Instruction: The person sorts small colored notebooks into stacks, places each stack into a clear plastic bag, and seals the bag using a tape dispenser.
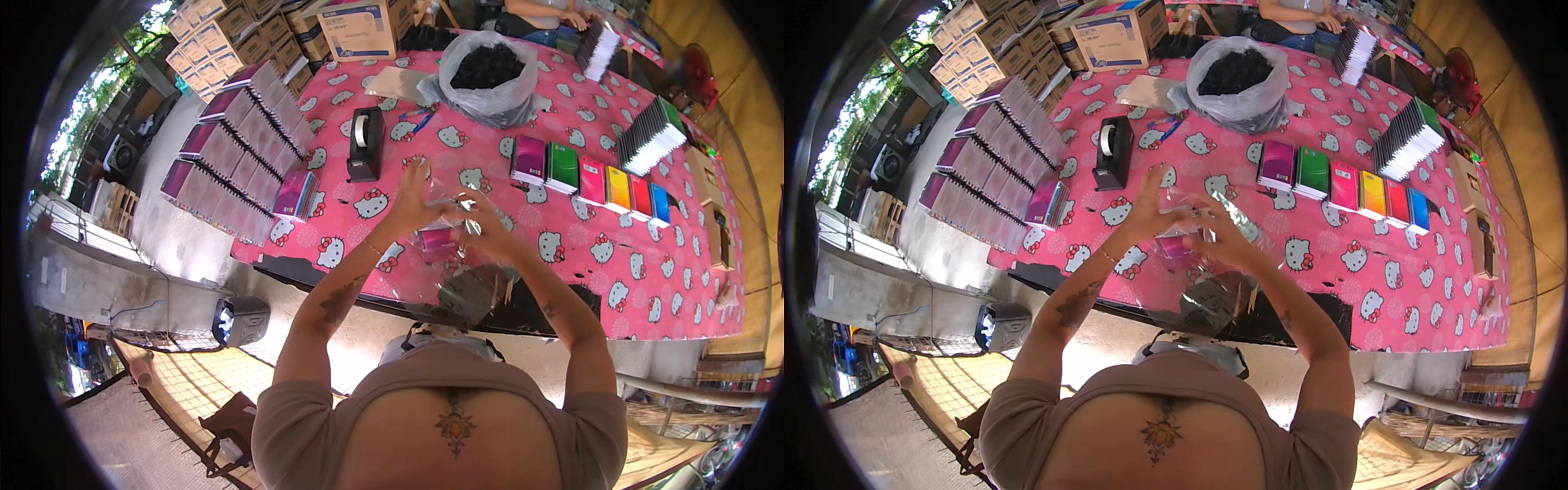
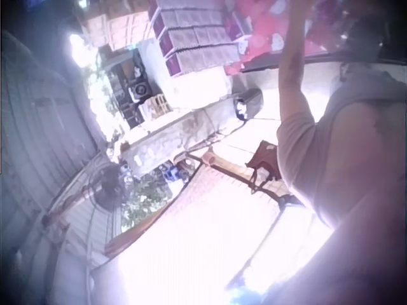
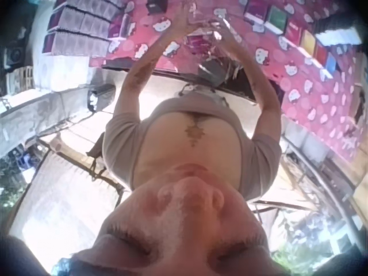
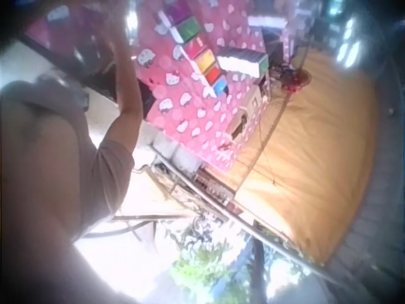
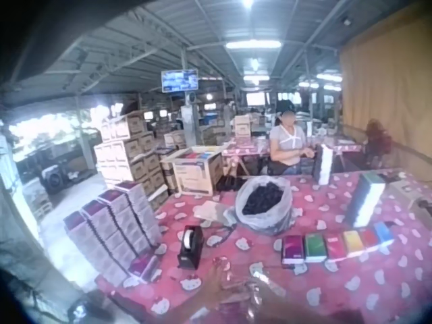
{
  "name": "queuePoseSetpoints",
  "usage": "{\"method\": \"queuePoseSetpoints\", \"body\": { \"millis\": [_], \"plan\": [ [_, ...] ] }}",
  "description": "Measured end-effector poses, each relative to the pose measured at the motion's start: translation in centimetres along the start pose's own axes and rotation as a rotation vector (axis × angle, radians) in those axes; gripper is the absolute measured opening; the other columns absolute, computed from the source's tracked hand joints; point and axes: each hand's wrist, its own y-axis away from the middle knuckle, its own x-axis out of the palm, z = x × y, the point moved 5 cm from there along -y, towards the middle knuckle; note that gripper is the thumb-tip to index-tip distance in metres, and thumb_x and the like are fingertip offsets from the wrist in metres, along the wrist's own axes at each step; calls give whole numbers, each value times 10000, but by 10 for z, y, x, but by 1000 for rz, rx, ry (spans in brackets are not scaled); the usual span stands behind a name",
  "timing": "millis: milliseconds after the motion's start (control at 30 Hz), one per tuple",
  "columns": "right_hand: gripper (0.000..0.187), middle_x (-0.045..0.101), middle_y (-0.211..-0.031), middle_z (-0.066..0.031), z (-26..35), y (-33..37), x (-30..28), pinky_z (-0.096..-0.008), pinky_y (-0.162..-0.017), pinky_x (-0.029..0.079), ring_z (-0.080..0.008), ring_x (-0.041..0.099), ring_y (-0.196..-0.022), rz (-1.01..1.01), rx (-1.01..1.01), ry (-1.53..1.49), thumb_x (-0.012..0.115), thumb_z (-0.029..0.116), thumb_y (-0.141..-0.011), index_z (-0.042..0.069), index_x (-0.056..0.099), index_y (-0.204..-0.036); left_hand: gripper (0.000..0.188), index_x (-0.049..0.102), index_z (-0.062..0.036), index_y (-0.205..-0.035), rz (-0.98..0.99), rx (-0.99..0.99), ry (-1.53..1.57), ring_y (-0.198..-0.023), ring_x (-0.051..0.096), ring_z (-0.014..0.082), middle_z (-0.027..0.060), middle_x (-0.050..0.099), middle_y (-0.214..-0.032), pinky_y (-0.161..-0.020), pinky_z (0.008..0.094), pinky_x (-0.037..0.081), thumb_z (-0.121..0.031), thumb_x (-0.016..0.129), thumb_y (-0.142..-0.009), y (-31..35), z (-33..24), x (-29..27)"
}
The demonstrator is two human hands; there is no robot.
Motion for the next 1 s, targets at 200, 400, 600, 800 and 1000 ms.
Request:
{"method": "queuePoseSetpoints", "body": {
  "millis": [200,400,600,800,1000],
  "plan": [
    [562,573,-1344,-111,-53,-37,21,-380,-1012,426,-245,551,-1210,105,430,-596,709,286,-916,81,501,-1396,727,431,-25,-1464,451,-396,422,-1220,562,208,146,595,-1331,-1025,348,444,-282,763,-871,10,50,-9],
    [479,607,-1303,-105,6,-21,-3,-414,-986,460,-248,576,-1206,133,32,61,768,207,-828,101,618,-1270,629,571,-19,-1338,359,30,-111,-1271,534,235,128,569,-1376,-1094,394,401,-307,799,-827,32,-15,-28],
    [301,641,-1097,-85,6,-8,6,-438,-892,477,-299,617,-1017,59,-96,228,778,131,-738,103,706,-1029,413,693,-66,-1116,247,414,-529,-1116,592,301,145,612,-1242,-965,432,476,-277,808,-781,50,-56,-20],
    [262,652,-964,-86,16,-17,11,-445,-833,473,-303,627,-912,-3,-37,228,731,120,-774,92,645,-1019,325,707,-71,-1063,245,255,-454,-833,634,290,85,686,-918,-751,430,502,-188,790,-772,32,-41,-22],
    [384,621,-1013,-152,16,-22,17,-462,-834,472,-321,614,-909,-105,122,371,706,83,-762,75,549,-1112,561,585,-38,-1240,223,163,-711,-889,624,285,119,644,-992,-775,381,501,-168,815,-745,11,-50,-10]
  ]
}}
